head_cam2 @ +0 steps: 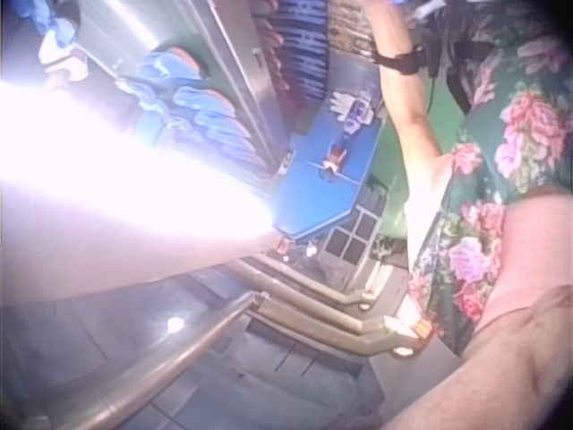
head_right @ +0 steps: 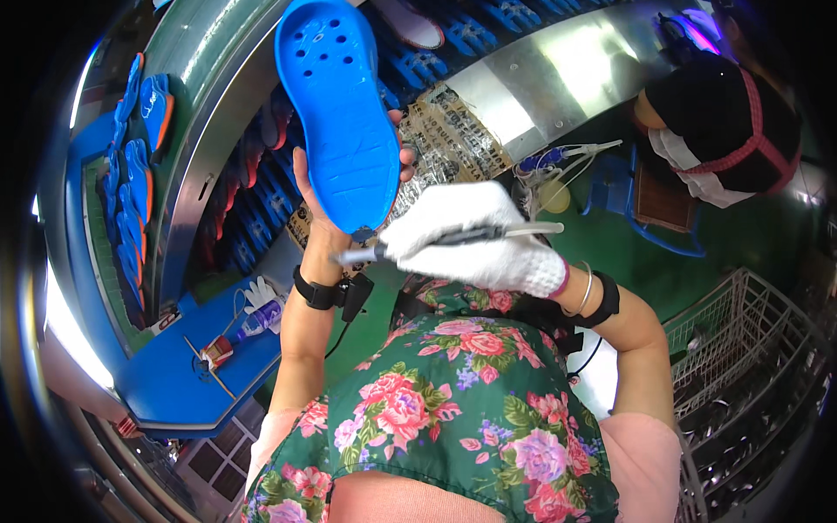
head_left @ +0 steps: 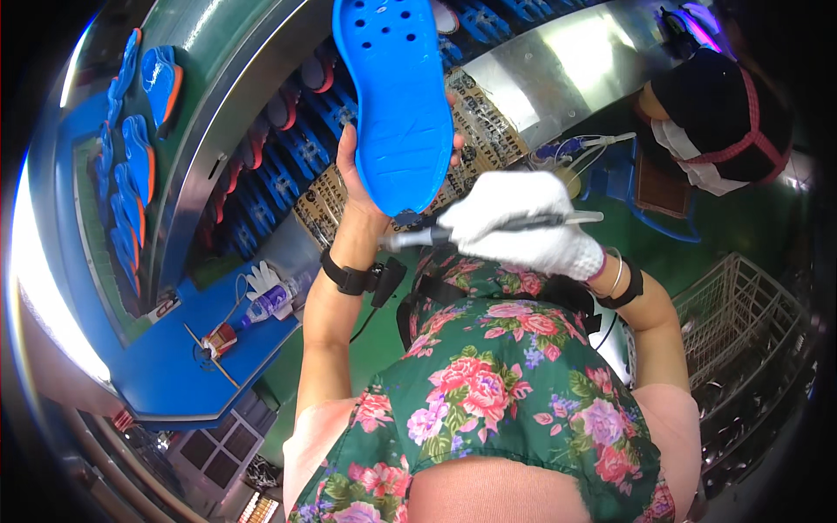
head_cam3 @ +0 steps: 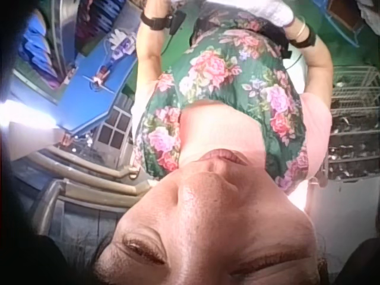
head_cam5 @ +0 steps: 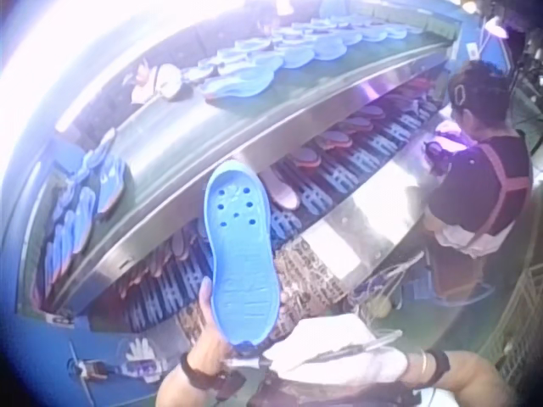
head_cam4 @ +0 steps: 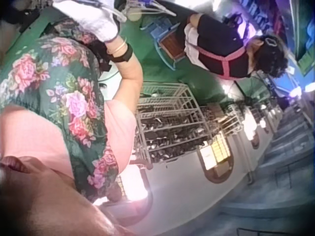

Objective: Apply glue or primer to blue shoe soles using a brush on a factory assembly line.

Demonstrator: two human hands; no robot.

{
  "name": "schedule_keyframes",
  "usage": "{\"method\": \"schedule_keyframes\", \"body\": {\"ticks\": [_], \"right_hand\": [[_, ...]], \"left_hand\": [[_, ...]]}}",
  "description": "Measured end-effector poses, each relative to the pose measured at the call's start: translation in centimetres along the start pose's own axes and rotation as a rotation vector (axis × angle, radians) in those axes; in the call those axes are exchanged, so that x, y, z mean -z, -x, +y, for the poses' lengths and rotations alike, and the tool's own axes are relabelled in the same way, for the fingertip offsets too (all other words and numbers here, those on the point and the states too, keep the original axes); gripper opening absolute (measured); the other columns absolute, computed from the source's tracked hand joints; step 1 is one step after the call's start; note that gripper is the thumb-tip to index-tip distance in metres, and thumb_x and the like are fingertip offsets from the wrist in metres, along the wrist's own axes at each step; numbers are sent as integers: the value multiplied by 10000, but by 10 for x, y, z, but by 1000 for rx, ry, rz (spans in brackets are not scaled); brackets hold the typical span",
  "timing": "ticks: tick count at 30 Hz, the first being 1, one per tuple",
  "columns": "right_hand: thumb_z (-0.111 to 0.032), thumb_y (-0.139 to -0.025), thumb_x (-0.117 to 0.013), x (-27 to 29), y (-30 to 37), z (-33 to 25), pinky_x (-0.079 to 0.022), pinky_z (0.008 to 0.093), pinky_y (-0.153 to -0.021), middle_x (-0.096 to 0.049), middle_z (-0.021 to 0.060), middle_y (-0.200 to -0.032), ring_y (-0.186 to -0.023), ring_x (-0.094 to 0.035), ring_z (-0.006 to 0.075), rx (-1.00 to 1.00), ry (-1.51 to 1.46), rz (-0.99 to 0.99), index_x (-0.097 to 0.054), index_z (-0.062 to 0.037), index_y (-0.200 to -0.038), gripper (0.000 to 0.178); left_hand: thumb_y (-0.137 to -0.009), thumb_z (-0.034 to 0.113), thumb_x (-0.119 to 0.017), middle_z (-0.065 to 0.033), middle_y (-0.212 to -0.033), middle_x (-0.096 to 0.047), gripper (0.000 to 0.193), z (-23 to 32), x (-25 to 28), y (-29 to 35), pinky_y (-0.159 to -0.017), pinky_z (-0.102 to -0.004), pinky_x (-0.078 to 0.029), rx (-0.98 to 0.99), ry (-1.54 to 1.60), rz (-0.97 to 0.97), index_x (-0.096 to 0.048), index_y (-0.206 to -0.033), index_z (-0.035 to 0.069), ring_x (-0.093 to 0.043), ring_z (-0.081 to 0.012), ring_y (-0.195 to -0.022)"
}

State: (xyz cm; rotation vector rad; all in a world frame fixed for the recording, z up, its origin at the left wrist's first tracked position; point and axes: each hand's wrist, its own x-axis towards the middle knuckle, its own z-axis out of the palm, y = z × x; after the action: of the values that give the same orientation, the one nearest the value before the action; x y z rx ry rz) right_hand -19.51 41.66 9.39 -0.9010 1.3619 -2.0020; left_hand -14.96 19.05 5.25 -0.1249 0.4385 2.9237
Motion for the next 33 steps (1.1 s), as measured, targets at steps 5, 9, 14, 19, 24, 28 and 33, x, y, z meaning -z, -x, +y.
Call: {"method": "schedule_keyframes", "body": {"ticks": [5,9,14,19,24,28,33], "right_hand": [[10,-770,-799,7,-6,1,-580,353,-785,-767,122,-996,-874,-726,240,149,301,147,-777,-47,-929,170],[-81,-797,-785,-1,5,4,-574,378,-749,-751,79,-1069,-836,-701,267,433,635,-62,-760,-122,-1086,293],[-100,-777,-812,11,6,-6,-567,363,-755,-757,84,-1043,-831,-702,264,237,301,-155,-775,-105,-1026,251],[-75,-795,-790,15,-3,-10,-565,369,-759,-756,93,-1051,-845,-705,272,394,605,-109,-774,-91,-1028,234],[-57,-758,-830,4,2,-8,-569,357,-730,-766,111,-1039,-808,-716,252,310,430,-146,-782,-96,-972,222],[-3,-762,-817,1,-7,2,-566,343,-749,-771,116,-973,-821,-725,223,154,283,50,-775,-68,-867,130],[-2,-789,-812,8,-4,3,-585,332,-843,-769,117,-968,-921,-739,194,-71,-31,72,-777,-23,-913,130]], "left_hand": [[-848,688,-591,-272,-1496,-438,1056,6,-16,1,-972,-556,-551,179,-138,202,-253,-1576,1,-574,-514,-1216],[-910,582,-568,-325,-1459,-455,929,20,-7,-5,-986,-565,-544,309,22,111,-283,-1559,-18,-555,-565,-1217],[-915,541,-576,-337,-1450,-465,911,18,-5,-8,-999,-560,-536,333,18,9,-292,-1545,-54,-571,-572,-1191],[-904,511,-590,-341,-1418,-505,879,23,-15,-12,-1024,-560,-516,401,-59,35,-351,-1518,-71,-590,-560,-1176],[-905,509,-591,-344,-1415,-507,872,28,-5,-13,-1028,-558,-514,369,-95,68,-361,-1513,-72,-588,-562,-1178],[-913,527,-576,-344,-1440,-479,887,28,-5,-11,-1017,-565,-519,331,-3,79,-327,-1535,-55,-558,-572,-1214],[-925,546,-558,-343,-1454,-464,879,23,5,-11,-1034,-591,-497,290,76,83,-327,-1538,-41,-529,-569,-1251]]}}
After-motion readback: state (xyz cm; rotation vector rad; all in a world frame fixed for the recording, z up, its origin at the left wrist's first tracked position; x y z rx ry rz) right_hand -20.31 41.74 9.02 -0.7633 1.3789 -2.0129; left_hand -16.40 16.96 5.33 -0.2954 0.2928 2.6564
